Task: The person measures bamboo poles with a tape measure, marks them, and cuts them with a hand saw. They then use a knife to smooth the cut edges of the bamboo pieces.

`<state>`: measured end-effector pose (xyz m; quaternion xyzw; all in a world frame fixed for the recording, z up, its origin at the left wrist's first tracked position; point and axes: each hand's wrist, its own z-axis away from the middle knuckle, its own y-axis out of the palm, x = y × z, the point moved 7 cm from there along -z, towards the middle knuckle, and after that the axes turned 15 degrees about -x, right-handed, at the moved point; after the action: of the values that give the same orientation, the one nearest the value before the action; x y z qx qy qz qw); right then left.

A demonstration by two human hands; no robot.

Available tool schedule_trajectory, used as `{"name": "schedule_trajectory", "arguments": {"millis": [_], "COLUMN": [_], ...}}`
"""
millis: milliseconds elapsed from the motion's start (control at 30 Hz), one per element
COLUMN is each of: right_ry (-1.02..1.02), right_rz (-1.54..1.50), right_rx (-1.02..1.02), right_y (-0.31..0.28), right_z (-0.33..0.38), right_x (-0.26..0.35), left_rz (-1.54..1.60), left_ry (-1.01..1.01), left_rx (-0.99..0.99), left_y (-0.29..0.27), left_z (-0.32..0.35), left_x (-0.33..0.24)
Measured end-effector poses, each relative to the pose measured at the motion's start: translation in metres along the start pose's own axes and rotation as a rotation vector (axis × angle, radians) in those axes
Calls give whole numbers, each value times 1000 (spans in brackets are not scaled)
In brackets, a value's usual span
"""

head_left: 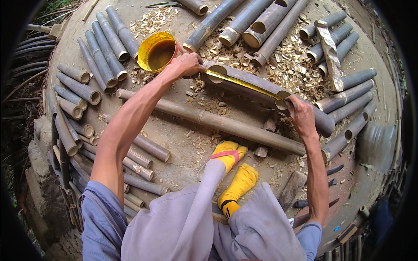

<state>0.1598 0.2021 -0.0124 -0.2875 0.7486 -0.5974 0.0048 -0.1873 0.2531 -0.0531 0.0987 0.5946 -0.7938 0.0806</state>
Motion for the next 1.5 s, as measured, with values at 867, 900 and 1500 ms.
{"name": "schedule_trajectory", "arguments": {"millis": [867, 900, 1500], "right_ry": [-8, -7, -13], "right_rz": [-69, -67, -116], "right_rx": [-45, -46, -49], "right_y": [-2, -3, 0], "right_z": [-2, -2, 4], "right_x": [1, 1, -4], "left_rz": [28, 27, -42], "left_ry": [-15, 1, 7], "left_rx": [29, 23, -2], "left_y": [4, 3, -7], "left_z": [-2, -3, -1], "left_x": [3, 2, -9]}}
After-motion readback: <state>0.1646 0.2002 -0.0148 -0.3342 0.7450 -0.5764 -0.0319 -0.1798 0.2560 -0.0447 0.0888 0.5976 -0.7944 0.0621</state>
